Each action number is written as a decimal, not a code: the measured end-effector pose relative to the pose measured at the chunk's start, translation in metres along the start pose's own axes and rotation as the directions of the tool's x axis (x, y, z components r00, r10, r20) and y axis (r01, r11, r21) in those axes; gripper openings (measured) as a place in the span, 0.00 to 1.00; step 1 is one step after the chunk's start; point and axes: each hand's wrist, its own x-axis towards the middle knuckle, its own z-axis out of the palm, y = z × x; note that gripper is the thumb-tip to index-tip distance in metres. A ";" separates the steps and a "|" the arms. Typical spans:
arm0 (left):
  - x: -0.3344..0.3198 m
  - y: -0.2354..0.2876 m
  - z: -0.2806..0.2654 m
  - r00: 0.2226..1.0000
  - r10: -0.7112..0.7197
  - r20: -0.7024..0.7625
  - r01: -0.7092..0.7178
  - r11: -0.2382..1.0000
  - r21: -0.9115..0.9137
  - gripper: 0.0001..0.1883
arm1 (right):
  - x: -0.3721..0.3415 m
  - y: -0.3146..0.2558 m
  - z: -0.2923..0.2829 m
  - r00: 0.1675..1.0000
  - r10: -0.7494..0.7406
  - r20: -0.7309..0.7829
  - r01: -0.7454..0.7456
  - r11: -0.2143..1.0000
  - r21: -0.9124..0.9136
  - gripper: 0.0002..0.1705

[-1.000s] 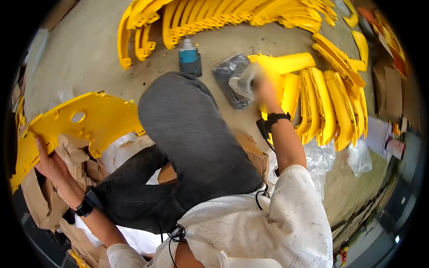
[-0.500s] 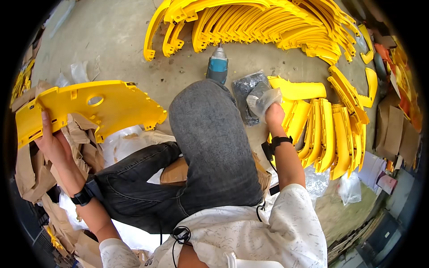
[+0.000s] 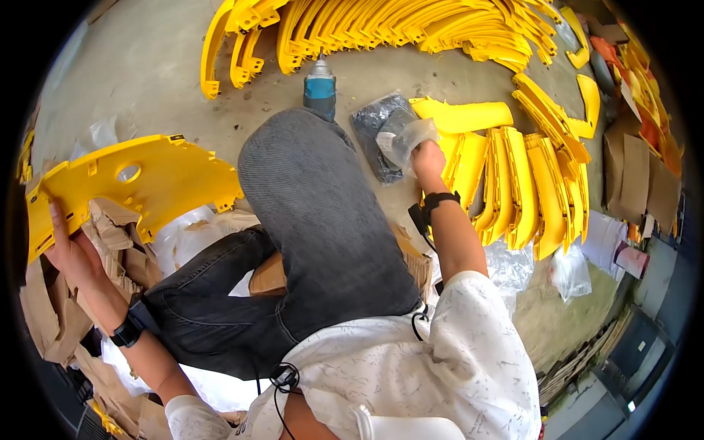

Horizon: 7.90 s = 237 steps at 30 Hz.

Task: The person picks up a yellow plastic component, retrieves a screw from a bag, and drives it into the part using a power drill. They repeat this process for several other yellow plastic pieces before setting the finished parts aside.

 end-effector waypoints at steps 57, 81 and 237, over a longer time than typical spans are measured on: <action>-0.002 -0.013 -0.024 0.990 -0.119 -0.077 0.130 0.980 0.152 0.22 | 0.196 -0.241 -0.101 0.715 -0.533 0.452 -0.183 0.482 0.857 0.17; -0.003 -0.016 -0.031 0.991 -0.050 -0.121 0.080 0.965 0.251 0.20 | 0.200 -0.242 -0.104 0.686 -0.575 0.447 -0.172 0.468 0.867 0.19; -0.022 0.045 -0.016 0.630 -0.061 0.774 0.299 0.939 -0.169 0.15 | -0.215 -0.260 -0.369 0.639 -0.751 0.170 0.138 0.329 0.934 0.30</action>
